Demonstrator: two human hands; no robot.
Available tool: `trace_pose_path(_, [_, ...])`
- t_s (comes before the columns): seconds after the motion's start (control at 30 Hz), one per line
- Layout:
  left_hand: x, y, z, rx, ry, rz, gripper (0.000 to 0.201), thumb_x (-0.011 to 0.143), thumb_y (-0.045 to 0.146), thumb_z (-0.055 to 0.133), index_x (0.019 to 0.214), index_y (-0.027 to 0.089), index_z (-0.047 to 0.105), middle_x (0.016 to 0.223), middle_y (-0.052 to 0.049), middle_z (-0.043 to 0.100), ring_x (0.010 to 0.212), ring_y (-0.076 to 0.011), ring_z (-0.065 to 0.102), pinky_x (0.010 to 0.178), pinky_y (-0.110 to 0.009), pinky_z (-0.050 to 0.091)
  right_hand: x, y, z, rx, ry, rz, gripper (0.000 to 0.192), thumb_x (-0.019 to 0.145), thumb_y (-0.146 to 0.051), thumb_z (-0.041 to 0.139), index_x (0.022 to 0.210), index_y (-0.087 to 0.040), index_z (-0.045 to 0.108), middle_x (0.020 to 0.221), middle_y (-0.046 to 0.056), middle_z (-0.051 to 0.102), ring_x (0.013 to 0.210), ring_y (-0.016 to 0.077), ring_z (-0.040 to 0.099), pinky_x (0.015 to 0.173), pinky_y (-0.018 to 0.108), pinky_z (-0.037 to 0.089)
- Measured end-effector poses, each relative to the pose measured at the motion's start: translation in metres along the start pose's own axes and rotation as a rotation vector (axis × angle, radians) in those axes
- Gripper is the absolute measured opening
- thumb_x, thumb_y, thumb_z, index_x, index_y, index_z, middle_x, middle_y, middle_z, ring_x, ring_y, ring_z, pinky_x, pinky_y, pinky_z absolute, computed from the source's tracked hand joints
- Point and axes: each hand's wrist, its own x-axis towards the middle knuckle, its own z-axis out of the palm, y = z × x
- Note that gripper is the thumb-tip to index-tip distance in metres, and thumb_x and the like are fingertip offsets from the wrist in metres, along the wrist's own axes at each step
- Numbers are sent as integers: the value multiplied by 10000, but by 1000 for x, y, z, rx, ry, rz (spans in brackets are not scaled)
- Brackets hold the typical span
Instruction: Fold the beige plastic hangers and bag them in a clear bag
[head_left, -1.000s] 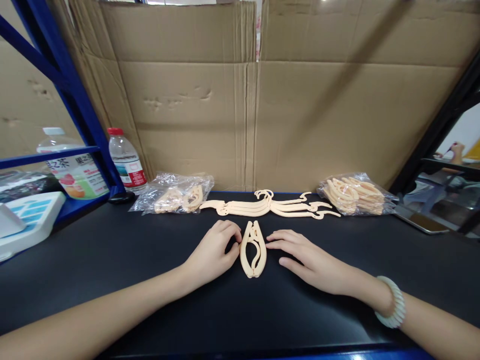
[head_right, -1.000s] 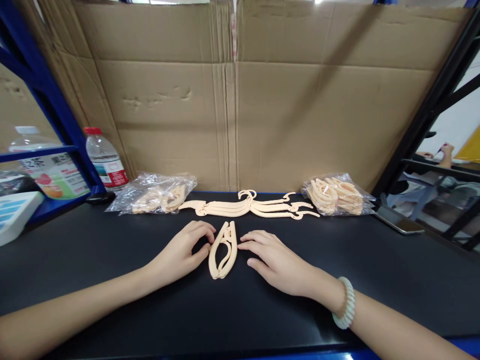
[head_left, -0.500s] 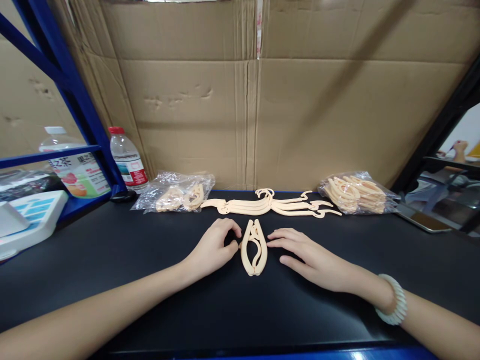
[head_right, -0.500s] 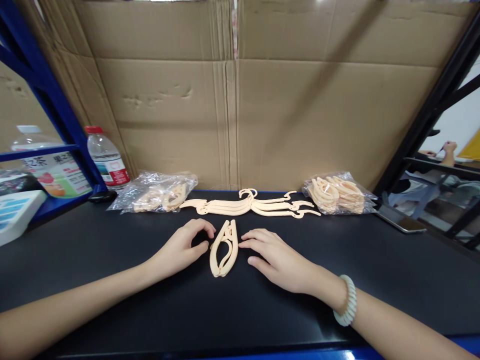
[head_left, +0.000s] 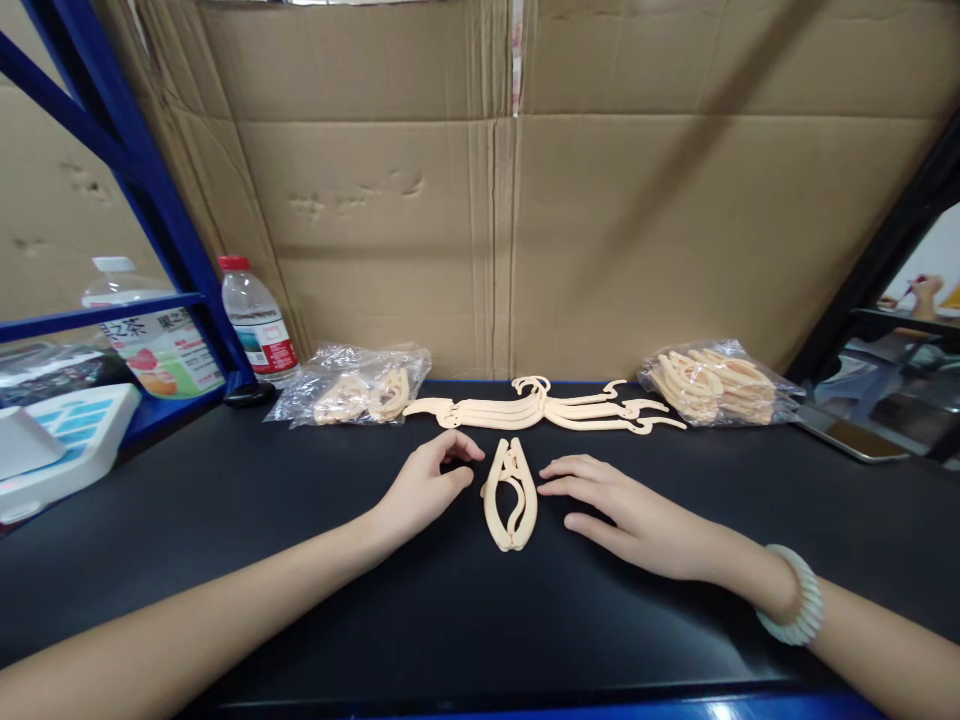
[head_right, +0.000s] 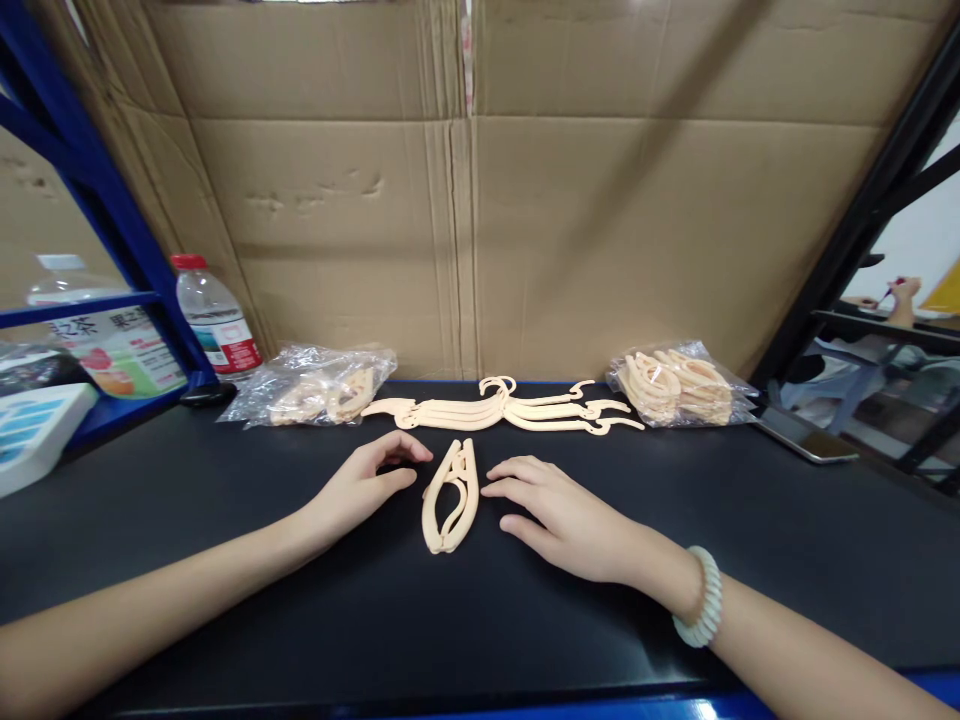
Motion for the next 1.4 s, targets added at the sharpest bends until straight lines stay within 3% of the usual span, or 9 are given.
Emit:
trace_pose_path(1.2, [-1,-3,0,18,-55,53,127,661,204,508,751,190,596,854,-35,656,897,-216,605,857,-346,457,-3,3,-4,5,-12,-18,323,962,-293,468,1267,-246,563,1356,63,498,1266,204,437,1094,386,353])
trace_pose_path(1.3, [-1,-2,0,12,-30,57,152,647,194,517,773,189,600,852,-30,649,873,-207,606,848,-345,467,-2,11,-6,20,14,-28,304,961,-296,469,1238,-238,579,1326,65,521,1233,190,471,1069,359,384])
trace_pose_path(1.4, [-2,-1,-1,17,-24,61,145,650,192,523,769,192,606,845,-28,652,863,-207,608,843,-351,475,-3,36,-16,-42,133,-24,333,949,-311,478,1262,-223,550,1300,77,550,1225,209,484,1060,394,391])
